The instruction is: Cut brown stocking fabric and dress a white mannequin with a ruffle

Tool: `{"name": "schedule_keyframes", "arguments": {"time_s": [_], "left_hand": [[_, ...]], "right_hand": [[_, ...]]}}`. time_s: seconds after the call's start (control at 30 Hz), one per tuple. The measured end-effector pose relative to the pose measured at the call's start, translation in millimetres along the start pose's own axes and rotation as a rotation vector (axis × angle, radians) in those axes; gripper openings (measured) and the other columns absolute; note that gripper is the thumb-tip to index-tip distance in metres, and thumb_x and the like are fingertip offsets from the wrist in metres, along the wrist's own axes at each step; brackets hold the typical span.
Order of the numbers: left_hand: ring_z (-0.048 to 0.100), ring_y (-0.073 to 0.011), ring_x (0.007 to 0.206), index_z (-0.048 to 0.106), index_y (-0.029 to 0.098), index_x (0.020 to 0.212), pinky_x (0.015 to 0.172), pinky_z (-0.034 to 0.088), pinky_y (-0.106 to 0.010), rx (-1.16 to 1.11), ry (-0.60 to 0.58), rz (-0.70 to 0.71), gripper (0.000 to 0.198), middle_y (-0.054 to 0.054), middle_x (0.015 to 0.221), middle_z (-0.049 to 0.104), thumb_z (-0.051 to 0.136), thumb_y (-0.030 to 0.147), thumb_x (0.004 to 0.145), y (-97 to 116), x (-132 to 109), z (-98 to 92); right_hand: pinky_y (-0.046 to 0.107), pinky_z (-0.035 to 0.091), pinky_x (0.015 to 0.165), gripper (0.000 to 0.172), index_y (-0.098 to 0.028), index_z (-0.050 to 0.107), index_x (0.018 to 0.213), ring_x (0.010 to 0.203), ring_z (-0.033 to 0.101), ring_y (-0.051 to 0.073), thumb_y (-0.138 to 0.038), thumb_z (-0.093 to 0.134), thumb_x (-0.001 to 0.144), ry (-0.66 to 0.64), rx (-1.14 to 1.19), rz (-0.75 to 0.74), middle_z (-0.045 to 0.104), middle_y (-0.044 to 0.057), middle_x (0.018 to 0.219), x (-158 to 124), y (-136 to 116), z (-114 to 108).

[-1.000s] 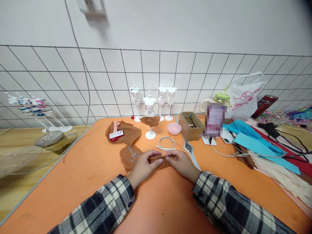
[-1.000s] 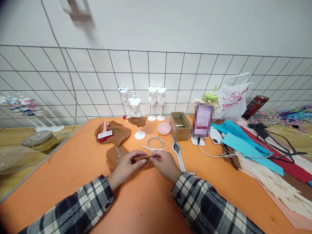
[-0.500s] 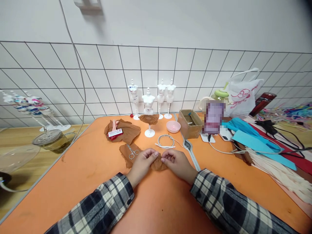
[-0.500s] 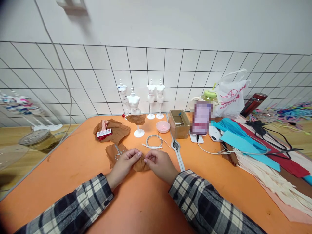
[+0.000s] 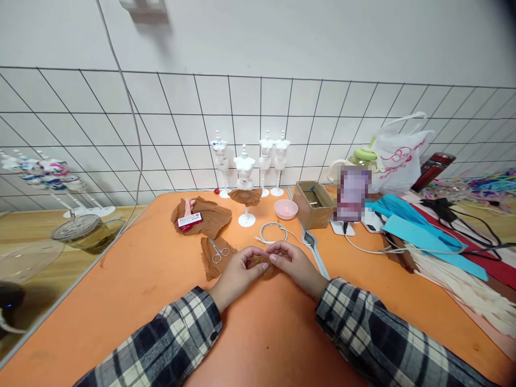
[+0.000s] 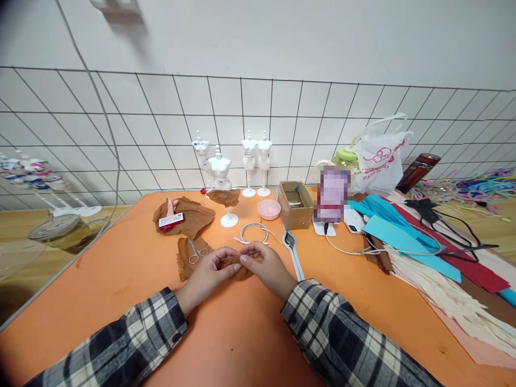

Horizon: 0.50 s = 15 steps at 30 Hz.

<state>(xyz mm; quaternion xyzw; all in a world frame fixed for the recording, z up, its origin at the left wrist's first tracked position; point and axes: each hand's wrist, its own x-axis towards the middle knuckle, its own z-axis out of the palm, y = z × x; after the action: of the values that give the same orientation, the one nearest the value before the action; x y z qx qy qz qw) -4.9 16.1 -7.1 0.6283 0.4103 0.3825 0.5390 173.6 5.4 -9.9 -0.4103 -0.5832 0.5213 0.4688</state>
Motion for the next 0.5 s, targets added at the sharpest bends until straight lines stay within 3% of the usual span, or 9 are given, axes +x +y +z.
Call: {"name": "schedule_keyframes", "arguments": {"time_s": [0.17,0.27,0.33,0.4,0.5], "left_hand": [[0.059,-0.0150,0.070,0.054,0.020,0.096,0.065,0.045,-0.025,0.022,0.037,0.027,0.029,0.003,0.072,0.060,0.071,0.031,0.076,0.7,-6.0,6.8],[0.059,-0.0164,0.075,0.054,0.020,0.096,0.068,0.045,-0.026,0.177,0.136,0.123,0.025,0.000,0.079,0.061,0.067,0.035,0.080,4.6,-3.0,-1.4],[0.059,-0.0179,0.079,0.056,0.020,0.087,0.071,0.046,-0.028,0.341,0.255,0.204,0.020,-0.003,0.085,0.062,0.061,0.039,0.083,7.3,8.1,-14.0],[0.058,-0.0185,0.077,0.056,0.020,0.082,0.070,0.046,-0.029,0.525,0.418,0.198,0.022,-0.002,0.083,0.062,0.060,0.042,0.084,7.8,27.5,-29.2],[0.061,-0.0216,0.088,0.057,0.018,0.102,0.078,0.049,-0.033,0.578,0.575,0.135,0.031,-0.006,0.095,0.063,0.062,0.041,0.082,3.1,65.2,-46.8]], "right_hand": [[0.029,0.044,0.068,0.026,-0.018,0.059,0.079,0.070,0.055,0.015,-0.043,0.068,0.075,0.019,-0.019,0.035,0.059,0.001,0.074,0.8,1.0,2.2],[0.028,0.043,0.067,0.029,-0.018,0.058,0.079,0.069,0.053,0.014,-0.045,0.069,0.074,0.073,0.002,0.040,0.057,0.000,0.073,1.7,-0.3,-0.8],[0.028,0.044,0.069,0.031,-0.019,0.059,0.082,0.071,0.054,0.015,-0.047,0.069,0.074,0.122,0.020,0.021,0.058,0.000,0.075,3.9,0.3,-3.2],[0.029,0.045,0.072,0.032,-0.019,0.059,0.082,0.074,0.055,0.016,-0.048,0.070,0.073,0.147,0.033,0.000,0.058,0.001,0.077,7.6,2.7,-4.5],[0.030,0.046,0.073,0.032,-0.019,0.059,0.080,0.075,0.055,0.016,-0.047,0.072,0.071,0.141,0.047,-0.007,0.059,0.001,0.077,13.3,8.2,-3.2]]}}
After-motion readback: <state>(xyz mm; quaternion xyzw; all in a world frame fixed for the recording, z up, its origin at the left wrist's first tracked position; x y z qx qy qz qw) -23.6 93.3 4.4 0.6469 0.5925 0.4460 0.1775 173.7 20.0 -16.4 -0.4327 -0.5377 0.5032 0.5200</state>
